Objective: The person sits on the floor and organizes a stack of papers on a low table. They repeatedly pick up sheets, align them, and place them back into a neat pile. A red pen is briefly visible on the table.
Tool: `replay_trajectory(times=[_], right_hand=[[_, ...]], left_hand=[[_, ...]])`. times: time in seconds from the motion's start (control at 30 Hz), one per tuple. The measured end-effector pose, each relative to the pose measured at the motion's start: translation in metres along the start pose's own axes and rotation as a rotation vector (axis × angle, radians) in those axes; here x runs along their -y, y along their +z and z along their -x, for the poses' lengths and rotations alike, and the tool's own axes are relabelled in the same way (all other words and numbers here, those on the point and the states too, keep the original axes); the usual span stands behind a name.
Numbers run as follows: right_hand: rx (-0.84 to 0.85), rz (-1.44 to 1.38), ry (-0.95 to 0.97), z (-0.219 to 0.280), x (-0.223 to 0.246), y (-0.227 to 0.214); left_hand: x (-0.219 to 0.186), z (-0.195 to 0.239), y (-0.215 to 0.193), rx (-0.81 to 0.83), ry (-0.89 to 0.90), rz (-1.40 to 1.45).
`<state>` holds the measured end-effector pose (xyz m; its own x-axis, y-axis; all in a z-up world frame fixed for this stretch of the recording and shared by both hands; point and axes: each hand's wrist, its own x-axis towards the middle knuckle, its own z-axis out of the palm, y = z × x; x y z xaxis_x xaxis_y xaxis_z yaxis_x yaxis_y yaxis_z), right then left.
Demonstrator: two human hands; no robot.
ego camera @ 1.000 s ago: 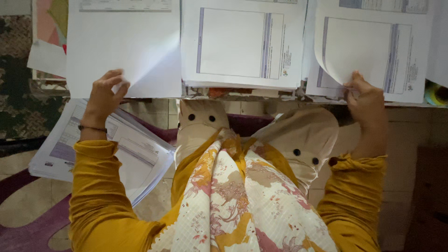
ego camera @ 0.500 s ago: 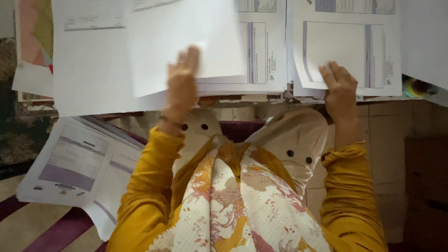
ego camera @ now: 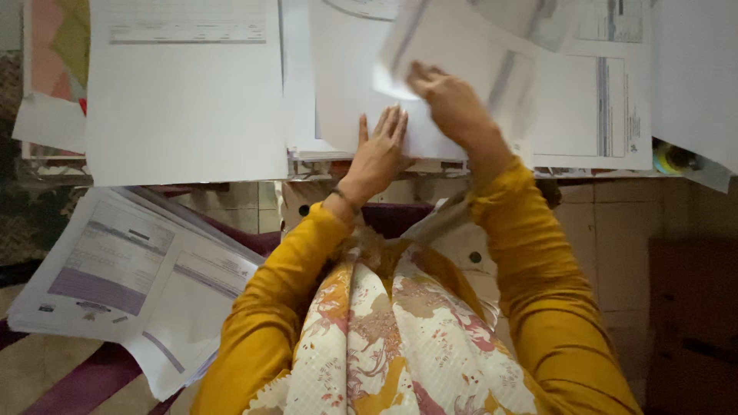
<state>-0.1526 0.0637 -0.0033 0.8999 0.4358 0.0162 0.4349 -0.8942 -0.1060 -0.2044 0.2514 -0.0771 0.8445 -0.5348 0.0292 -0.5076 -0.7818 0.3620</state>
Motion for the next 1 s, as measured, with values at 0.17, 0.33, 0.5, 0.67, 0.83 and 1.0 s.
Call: replay_trajectory(times=[0.17, 0.33, 0.5, 0.67, 0.83, 1.0], right_hand=[[0.096, -0.058, -0.14, -0.055, 0.052, 0.015], [0.065, -0.099, -0.212, -0.069, 0.086, 0.035], [-0.019, 0.103, -0.146, -0.068, 0.11, 0.049], [-0.078, 0.168, -0.126, -0.067, 0.134, 0.056], [-0.152, 0.242, -0.126, -0.043, 0.146, 0.072], [-0.061, 0.036, -0.075, 0.017, 0.123, 0.053]], left_hand=[[0.079, 0.045, -0.038, -0.186, -0.033, 0.338], [0.151, 0.098, -0.091, -0.125, -0.075, 0.417], [0.155, 0.106, -0.075, -0.322, -0.179, 0.461], [0.146, 0.079, -0.062, -0.469, -0.247, 0.494], [0.139, 0.069, -0.057, -0.514, -0.422, 0.45], [0.142, 0.076, -0.044, -0.485, -0.419, 0.402]])
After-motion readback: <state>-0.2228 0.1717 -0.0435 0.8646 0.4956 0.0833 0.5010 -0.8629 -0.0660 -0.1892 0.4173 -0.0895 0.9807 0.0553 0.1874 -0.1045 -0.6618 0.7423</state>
